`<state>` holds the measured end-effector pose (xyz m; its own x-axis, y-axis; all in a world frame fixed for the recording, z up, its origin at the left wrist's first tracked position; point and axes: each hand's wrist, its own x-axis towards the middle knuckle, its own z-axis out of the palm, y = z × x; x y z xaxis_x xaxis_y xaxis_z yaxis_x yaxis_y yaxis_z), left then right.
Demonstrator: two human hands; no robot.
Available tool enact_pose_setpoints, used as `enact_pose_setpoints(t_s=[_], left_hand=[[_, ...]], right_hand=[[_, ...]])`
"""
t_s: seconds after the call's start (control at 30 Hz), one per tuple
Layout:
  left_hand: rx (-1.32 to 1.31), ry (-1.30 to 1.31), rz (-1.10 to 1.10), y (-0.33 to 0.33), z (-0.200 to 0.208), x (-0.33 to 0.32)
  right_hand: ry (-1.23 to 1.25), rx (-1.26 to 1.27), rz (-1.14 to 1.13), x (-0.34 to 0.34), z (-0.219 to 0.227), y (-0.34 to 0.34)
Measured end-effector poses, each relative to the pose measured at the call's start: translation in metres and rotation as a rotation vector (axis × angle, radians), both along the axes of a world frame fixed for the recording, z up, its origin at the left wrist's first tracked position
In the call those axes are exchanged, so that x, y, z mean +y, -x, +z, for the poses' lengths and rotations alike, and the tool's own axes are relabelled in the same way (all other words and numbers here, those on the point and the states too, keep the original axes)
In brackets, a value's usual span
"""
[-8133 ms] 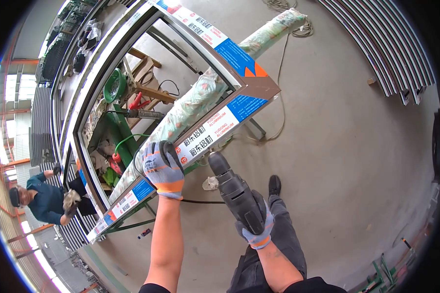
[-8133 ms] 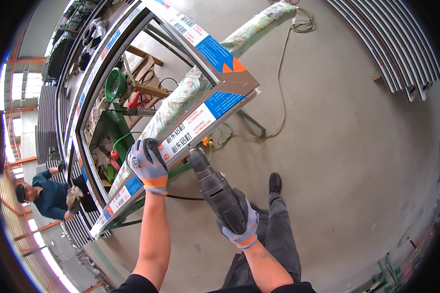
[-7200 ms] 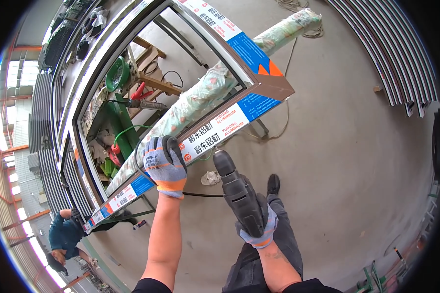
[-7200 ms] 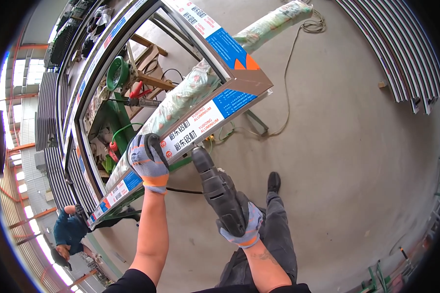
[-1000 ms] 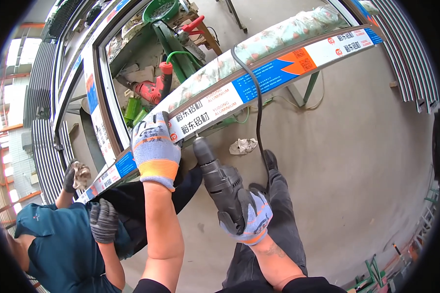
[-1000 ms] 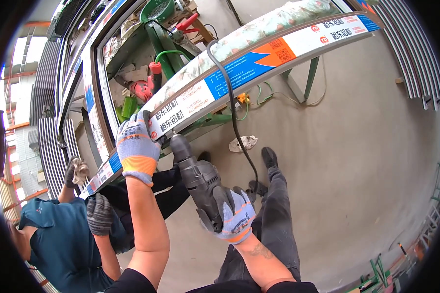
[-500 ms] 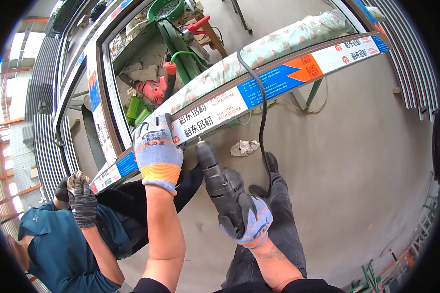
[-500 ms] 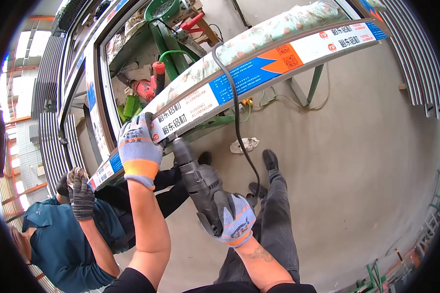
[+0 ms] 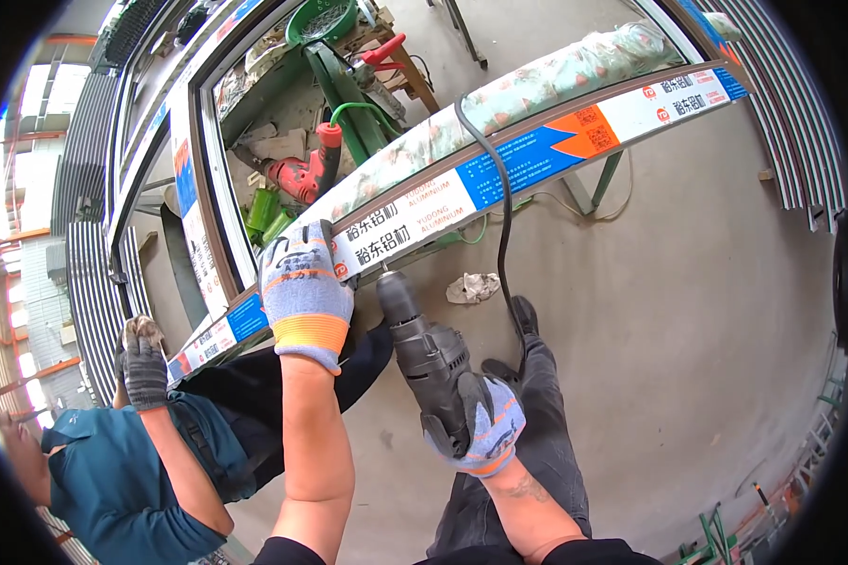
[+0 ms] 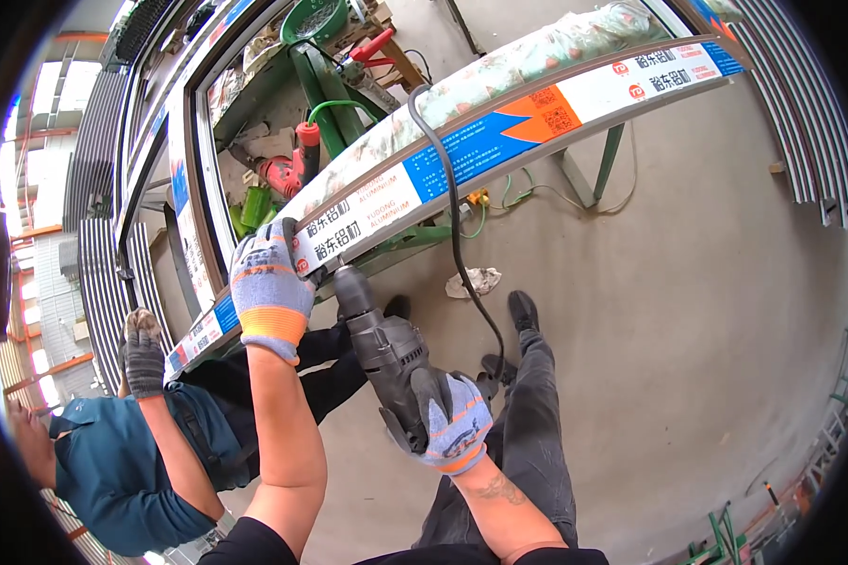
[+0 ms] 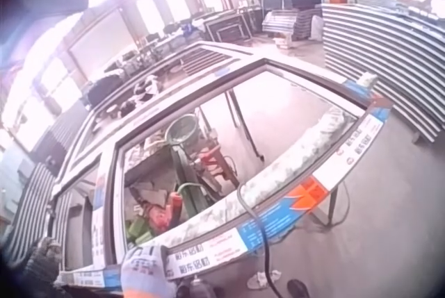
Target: Assembling large metal window frames by applying sealant, positioning components, and using a power drill to fasten them.
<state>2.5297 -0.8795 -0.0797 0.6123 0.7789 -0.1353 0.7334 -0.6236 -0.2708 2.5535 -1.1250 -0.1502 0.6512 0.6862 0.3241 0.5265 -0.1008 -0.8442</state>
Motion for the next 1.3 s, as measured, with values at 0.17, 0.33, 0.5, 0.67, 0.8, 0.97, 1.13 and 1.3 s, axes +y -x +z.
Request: enact_pose_setpoints(t_s=[0.17, 0.33, 0.5, 0.67, 0.8, 0.97, 1.13, 1.3], left_hand=[[-0.033, -0.011, -0.029, 0.001, -0.002, -0.001], [-0.013, -0.039, -0.03, 0.006, 0.005, 0.0], [0.007, 0.04, -0.007, -0.003, 0.005, 0.0], [-0.023, 0.031, -0.015, 0.003, 0.002, 0.003], [-0.057, 0.003, -0.075, 0.004, 0.001, 0.009], [-0.079, 0.026, -0.09, 0.003, 0.004, 0.009], [-0.085, 0.052, -0.057, -0.001, 0.004, 0.002], [0.042, 0.104, 0.036, 0.004, -0.011, 0.003]], right_hand=[[0.054, 0.0, 0.033, -0.004, -0.003, 0.004], [0.117, 0.05, 0.069, 0.002, 0.008, 0.0], [-0.027, -0.075, -0.024, 0.002, -0.006, 0.002], [-0.08, -0.096, -0.078, 0.005, 0.003, -0.001], [-0.057, -0.084, -0.101, -0.017, 0.009, 0.003], [-0.072, 0.007, 0.035, -0.074, 0.025, -0.014], [-0.007, 0.046, 0.132, -0.151, 0.08, -0.058], [0.04, 0.083, -0.097, -0.205, 0.111, -0.122]])
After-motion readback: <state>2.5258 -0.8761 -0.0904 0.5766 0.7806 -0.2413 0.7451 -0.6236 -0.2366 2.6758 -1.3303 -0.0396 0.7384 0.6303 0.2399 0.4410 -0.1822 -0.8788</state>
